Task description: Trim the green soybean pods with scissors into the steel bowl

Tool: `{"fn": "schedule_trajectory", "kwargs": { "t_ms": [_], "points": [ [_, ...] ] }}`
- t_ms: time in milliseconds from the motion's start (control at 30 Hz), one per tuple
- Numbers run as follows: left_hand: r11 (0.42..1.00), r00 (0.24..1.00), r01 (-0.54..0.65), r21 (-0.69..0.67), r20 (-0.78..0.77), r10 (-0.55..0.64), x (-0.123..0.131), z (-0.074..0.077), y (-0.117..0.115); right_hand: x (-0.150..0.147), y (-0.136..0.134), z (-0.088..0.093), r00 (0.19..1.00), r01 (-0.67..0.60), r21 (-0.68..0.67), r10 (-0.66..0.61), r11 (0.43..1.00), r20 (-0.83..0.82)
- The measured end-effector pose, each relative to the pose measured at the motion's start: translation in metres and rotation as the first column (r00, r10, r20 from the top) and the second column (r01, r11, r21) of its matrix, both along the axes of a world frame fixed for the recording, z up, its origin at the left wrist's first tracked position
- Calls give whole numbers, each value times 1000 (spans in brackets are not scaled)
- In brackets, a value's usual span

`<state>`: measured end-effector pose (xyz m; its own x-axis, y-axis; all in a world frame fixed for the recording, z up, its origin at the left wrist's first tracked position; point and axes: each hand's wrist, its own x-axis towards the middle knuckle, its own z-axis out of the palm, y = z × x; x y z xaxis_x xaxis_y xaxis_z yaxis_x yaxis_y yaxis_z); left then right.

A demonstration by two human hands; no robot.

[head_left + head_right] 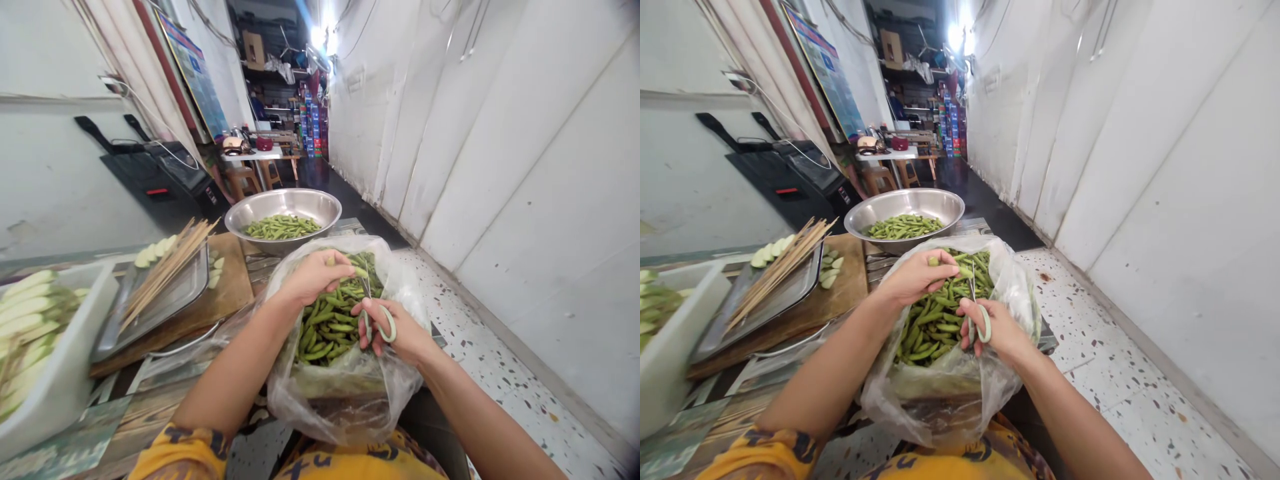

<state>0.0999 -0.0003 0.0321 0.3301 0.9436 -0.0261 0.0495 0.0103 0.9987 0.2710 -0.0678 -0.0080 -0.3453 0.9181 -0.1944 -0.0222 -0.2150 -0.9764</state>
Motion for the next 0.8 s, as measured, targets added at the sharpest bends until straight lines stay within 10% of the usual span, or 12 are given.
{"fn": "schedule_trajectory", "kwargs": {
  "t_ms": [667, 800],
  "points": [
    [984, 985, -158, 78, -53, 163, 0, 5, -9, -3, 0, 2, 993, 116, -40, -117, 992, -11],
    [778, 835, -502, 377, -21, 549, -35, 19, 11, 1, -2, 0, 994, 63, -25, -65, 998, -85]
  ]
}}
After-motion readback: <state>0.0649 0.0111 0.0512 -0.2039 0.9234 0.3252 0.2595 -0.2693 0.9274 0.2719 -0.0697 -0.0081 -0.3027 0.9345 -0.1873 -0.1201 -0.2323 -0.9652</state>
